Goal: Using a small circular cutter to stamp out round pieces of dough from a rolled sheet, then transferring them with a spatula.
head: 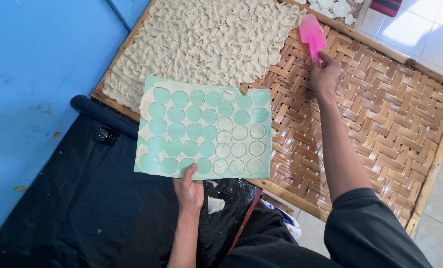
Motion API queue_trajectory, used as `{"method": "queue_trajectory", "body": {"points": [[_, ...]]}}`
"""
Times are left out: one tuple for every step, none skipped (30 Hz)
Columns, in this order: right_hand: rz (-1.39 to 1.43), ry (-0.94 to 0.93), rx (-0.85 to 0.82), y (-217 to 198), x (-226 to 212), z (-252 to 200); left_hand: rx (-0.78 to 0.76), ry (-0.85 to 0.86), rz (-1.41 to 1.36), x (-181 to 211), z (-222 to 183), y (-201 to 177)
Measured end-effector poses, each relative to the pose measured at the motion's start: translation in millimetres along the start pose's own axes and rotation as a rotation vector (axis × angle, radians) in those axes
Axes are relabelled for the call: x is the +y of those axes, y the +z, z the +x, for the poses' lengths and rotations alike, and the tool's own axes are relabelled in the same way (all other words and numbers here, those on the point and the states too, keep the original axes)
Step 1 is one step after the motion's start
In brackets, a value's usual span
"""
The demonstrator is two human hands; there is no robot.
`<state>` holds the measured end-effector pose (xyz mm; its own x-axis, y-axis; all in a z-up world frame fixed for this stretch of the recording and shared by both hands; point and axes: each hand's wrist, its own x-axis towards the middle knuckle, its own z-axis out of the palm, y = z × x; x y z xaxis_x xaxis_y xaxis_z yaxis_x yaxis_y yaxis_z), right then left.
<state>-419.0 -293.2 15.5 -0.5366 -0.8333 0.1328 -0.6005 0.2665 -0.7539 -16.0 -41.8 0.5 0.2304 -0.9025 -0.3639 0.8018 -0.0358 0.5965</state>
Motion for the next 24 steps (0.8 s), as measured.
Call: {"method": "queue_trajectory", "body": {"points": [[0.0, 0.0, -0.001, -3.4, -6.2, -3.9, 0.001, 0.0, 0.0, 0.1, -0.3, -0.1], [-0.08, 0.006, 0.0, -7.0, -12.2, -7.9, -0.007, 0.004, -0.003, 0.1, -0.7, -0.2], [-0.159, 0.013, 0.001, -10.7, -18.2, -11.8, -0.016, 0.007, -0.004, 0.2, -0.8, -0.1], [-0.159, 0.013, 0.002, -7.8, -7.8, -9.9, -0.016, 0.007, -0.004, -0.2, -0.5, -0.6], [-0.305, -0.187, 0.107, -5.0, 2.8, -8.3, -0.02, 0.006, -0.007, -0.6, -0.4, -1.2], [-0.448, -0.388, 0.211, -2.2, 13.5, -6.7, -0.023, 0.004, -0.009, -1.0, -0.3, -1.8], [-0.449, -0.388, 0.21, -6.0, 5.6, -11.7, -0.022, 0.004, -0.009, -0.3, -0.8, -0.5], [-0.429, -0.325, 0.177, -9.7, -2.3, -16.8, -0.022, 0.004, -0.008, 0.5, -1.2, 0.8], [-0.41, -0.263, 0.143, -13.3, -10.6, -21.2, -0.021, 0.005, -0.008, 1.2, -1.3, 2.3], [-0.41, -0.264, 0.142, -14.7, -7.3, -28.2, -0.021, 0.005, -0.009, 1.6, -1.1, 3.0], [-0.379, -0.258, 0.111, -16.0, -3.8, -35.6, -0.024, 0.001, -0.005, 1.9, -1.6, 3.3], [-0.347, -0.253, 0.079, -17.2, -0.4, -43.2, -0.027, -0.002, -0.002, 2.4, -2.0, 3.4], [-0.348, -0.255, 0.077, -27.8, -9.7, -64.3, -0.024, -0.001, -0.004, 2.2, -2.1, 3.3], [-0.301, -0.209, -0.018, -38.5, -19.1, -85.4, -0.021, 0.003, 0.0, 2.0, -2.1, 3.3], [-0.253, -0.164, -0.112, -48.9, -28.8, -105.9, -0.018, 0.007, 0.004, 2.2, -1.5, 3.5], [-0.253, -0.167, -0.115, -58.8, -37.8, -126.2, -0.016, 0.009, 0.002, 3.0, -0.8, 4.7], [-0.237, -0.17, -0.199, -69.5, -46.0, -147.7, -0.004, -0.001, 0.007, 3.6, -1.1, 5.4], [-0.22, -0.172, -0.283, -80.4, -53.9, -169.0, 0.009, -0.011, 0.011, 3.9, -1.5, 6.0], [-0.223, -0.171, -0.285, -88.9, -60.3, -183.5, 0.012, -0.014, 0.01, 3.5, -1.7, 5.1], [-0.273, -0.146, -0.328, -97.5, -66.8, -197.8, -0.01, -0.01, 0.01, 3.1, -2.1, 4.2], [-0.322, -0.122, -0.369, -105.8, -73.9, -211.8, -0.033, -0.006, 0.009, 3.1, -1.5, 3.6], [-0.324, -0.121, -0.369, -112.0, -79.6, -218.5, -0.032, -0.008, 0.008, 2.6, -1.6, 3.5], [-0.388, -0.148, -0.372, -117.8, -85.6, -224.8, -0.033, -0.005, 0.006, 2.4, -1.5, 3.5], [-0.451, -0.174, -0.375, -123.6, -91.7, -231.3, -0.034, -0.002, 0.005, 2.3, -1.4, 3.4]]}}
